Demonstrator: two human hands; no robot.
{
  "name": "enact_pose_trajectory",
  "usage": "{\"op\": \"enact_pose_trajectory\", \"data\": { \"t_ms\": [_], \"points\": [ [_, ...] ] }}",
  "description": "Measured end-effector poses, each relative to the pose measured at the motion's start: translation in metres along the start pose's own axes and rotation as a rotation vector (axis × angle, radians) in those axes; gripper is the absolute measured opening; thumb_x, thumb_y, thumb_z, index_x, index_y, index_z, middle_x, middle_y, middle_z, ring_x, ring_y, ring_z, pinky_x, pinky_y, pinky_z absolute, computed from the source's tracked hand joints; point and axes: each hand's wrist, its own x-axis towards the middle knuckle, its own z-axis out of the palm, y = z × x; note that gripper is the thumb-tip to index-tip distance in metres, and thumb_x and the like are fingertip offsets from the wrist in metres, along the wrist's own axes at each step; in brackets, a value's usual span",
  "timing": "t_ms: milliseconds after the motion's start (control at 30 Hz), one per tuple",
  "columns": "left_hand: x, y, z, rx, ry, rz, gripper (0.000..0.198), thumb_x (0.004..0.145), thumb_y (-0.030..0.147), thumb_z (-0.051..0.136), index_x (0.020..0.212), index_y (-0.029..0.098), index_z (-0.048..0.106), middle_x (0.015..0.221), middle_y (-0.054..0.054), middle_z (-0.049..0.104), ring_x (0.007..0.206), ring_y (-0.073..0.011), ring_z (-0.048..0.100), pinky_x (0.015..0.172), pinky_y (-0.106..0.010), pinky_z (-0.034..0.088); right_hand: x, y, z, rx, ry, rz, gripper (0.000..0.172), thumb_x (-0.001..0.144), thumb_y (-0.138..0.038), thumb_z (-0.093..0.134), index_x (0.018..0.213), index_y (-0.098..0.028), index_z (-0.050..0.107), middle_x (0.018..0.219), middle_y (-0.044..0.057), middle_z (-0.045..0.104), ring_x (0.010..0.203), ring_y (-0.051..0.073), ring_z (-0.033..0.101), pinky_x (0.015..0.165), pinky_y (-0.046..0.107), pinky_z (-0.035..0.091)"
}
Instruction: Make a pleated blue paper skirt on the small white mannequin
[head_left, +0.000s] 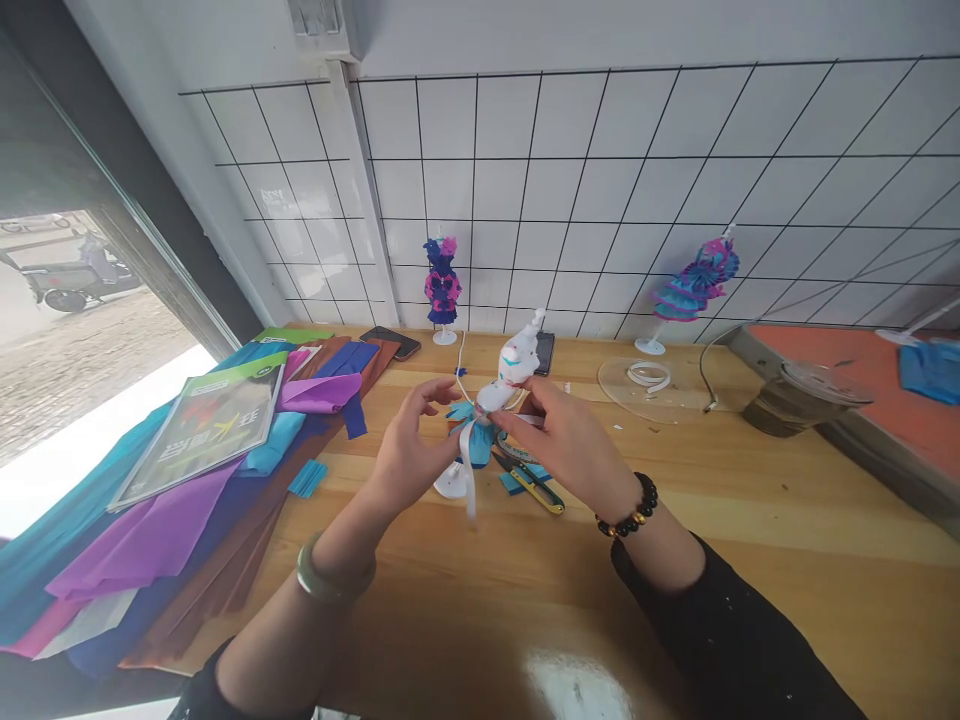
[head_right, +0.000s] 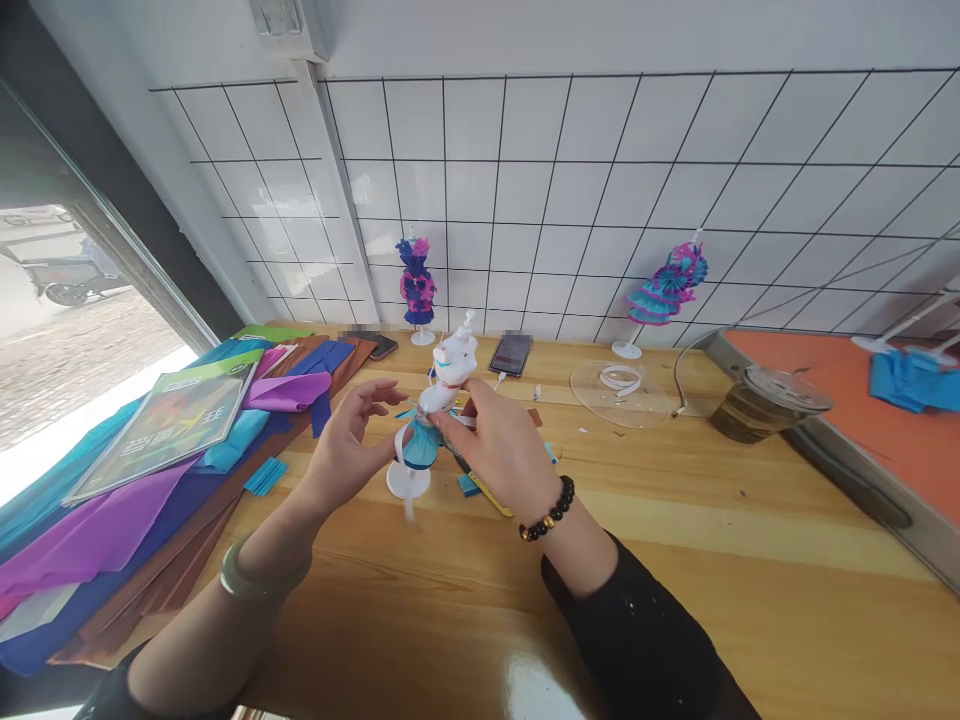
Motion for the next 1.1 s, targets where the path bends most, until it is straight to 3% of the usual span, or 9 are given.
{"op": "enact_pose_trajectory", "data": {
  "t_ms": [133, 367, 567, 733, 933, 1100],
  "points": [
    [-0.005, -0.002, 0.006, 0.114, -0.054, 0.088, 0.066, 0.073, 0.019, 0.066, 0.131, 0.024, 0.037, 0.114, -0.008, 0.058, 0.11, -0.0222, 0.053, 0.097, -0.042, 0.038, -0.006, -0.006, 0.005, 0.009, -0.015, -0.065, 0.032, 0.087, -0.041, 0.052, 0.111, -0.02, 0.054, 0.074, 0.002, 0.065, 0.065, 0.017, 0.06, 0.055, 0.026, 0.039],
    [-0.009, -0.002, 0.01, 0.17, 0.003, 0.101, 0.069, 0.074, 0.02, 0.065, 0.135, 0.024, 0.033, 0.109, -0.008, 0.059, 0.107, -0.022, 0.055, 0.097, -0.043, 0.04, -0.012, -0.015, 0.008, -0.103, -0.018, -0.14, 0.029, 0.089, -0.032, 0.05, 0.116, -0.021, 0.052, 0.081, 0.003, 0.068, 0.067, 0.017, 0.062, 0.057, 0.025, 0.04],
    [-0.009, -0.003, 0.012, 0.086, 0.055, 0.126, 0.08, 0.077, 0.02, 0.063, 0.143, 0.024, 0.018, 0.099, -0.004, 0.063, 0.098, -0.0181, 0.059, 0.096, -0.042, 0.042, -0.011, -0.017, 0.007, -0.139, -0.023, -0.113, 0.034, 0.09, -0.031, 0.047, 0.122, -0.021, 0.049, 0.075, 0.003, 0.068, 0.064, 0.018, 0.061, 0.055, 0.026, 0.04],
    [-0.01, -0.001, 0.014, 0.124, 0.142, 0.124, 0.08, 0.077, 0.017, 0.063, 0.143, 0.025, 0.019, 0.095, -0.003, 0.064, 0.096, -0.0179, 0.06, 0.096, -0.042, 0.042, -0.011, -0.015, 0.009, -0.219, 0.046, -0.075, 0.042, 0.09, -0.036, 0.047, 0.126, -0.015, 0.048, 0.077, 0.006, 0.07, 0.067, 0.022, 0.064, 0.055, 0.029, 0.04],
    [-0.009, -0.003, 0.014, 0.149, 0.248, 0.085, 0.078, 0.074, 0.018, 0.066, 0.14, 0.024, 0.026, 0.091, -0.002, 0.065, 0.095, -0.0195, 0.059, 0.097, -0.044, 0.041, -0.014, -0.015, 0.01, -0.224, 0.11, -0.11, 0.024, 0.09, -0.031, 0.047, 0.101, -0.017, 0.062, 0.076, 0.005, 0.071, 0.072, 0.02, 0.064, 0.063, 0.029, 0.041],
    [-0.008, -0.005, 0.012, 0.126, 0.281, 0.047, 0.076, 0.075, 0.021, 0.067, 0.14, 0.023, 0.028, 0.093, -0.003, 0.065, 0.095, -0.0194, 0.06, 0.101, -0.046, 0.038, -0.014, -0.016, 0.011, -0.285, 0.134, -0.173, 0.02, 0.09, -0.027, 0.046, 0.087, -0.017, 0.062, 0.074, 0.005, 0.068, 0.069, 0.018, 0.061, 0.064, 0.029, 0.038]
  ]
}}
